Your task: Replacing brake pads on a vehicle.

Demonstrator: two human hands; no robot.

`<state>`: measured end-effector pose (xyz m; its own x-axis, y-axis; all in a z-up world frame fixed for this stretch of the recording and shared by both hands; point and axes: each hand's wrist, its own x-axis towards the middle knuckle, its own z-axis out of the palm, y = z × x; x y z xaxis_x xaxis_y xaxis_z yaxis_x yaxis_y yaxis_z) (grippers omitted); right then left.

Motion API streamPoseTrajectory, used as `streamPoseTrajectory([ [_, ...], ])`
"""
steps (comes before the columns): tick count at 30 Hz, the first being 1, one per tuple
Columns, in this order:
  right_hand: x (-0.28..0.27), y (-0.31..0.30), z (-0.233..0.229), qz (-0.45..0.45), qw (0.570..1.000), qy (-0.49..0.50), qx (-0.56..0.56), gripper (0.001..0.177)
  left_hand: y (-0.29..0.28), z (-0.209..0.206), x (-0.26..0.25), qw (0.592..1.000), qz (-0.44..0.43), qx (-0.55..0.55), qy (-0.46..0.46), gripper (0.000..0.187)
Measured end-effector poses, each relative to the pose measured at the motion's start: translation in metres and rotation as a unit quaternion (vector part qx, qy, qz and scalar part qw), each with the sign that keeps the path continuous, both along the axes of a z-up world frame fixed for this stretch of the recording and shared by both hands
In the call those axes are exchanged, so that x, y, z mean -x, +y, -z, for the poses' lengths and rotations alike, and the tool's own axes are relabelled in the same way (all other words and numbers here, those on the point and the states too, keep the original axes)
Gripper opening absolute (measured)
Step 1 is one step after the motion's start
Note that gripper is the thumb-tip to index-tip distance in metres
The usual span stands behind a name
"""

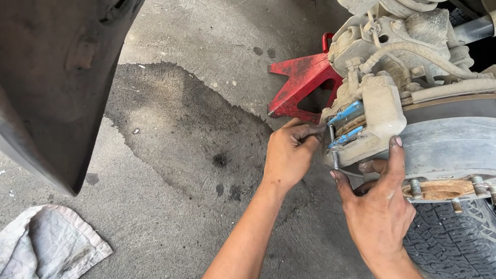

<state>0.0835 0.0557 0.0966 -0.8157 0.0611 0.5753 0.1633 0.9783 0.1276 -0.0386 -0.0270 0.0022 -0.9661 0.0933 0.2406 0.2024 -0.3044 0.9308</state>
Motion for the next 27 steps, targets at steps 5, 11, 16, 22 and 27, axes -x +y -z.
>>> streamPoseTrajectory([
  [5, 0.002, -0.001, -0.001, 0.009, 1.0, 0.001, -0.011, 0.113, -0.002, 0.005, 0.005, 0.999, 0.012, -0.004, 0.037, 0.032],
  [11, 0.003, -0.002, -0.002, 0.023, 1.0, -0.012, -0.001, 0.115, 0.0, 0.012, 0.01, 0.997, 0.043, -0.034, 0.057, 0.035],
  [16, 0.004, -0.003, -0.003, 0.011, 1.0, -0.007, -0.016, 0.116, -0.007, 0.008, 0.015, 0.994, 0.052, 0.004, 0.099, 0.03],
  [22, 0.003, -0.004, -0.007, 0.032, 0.999, -0.011, -0.001, 0.118, -0.015, -0.001, 0.02, 0.983, 0.006, 0.054, 0.177, 0.034],
  [27, 0.003, -0.004, -0.008, 0.032, 0.999, -0.008, -0.011, 0.12, -0.019, -0.029, 0.029, 0.994, 0.029, 0.019, 0.1, 0.029],
])
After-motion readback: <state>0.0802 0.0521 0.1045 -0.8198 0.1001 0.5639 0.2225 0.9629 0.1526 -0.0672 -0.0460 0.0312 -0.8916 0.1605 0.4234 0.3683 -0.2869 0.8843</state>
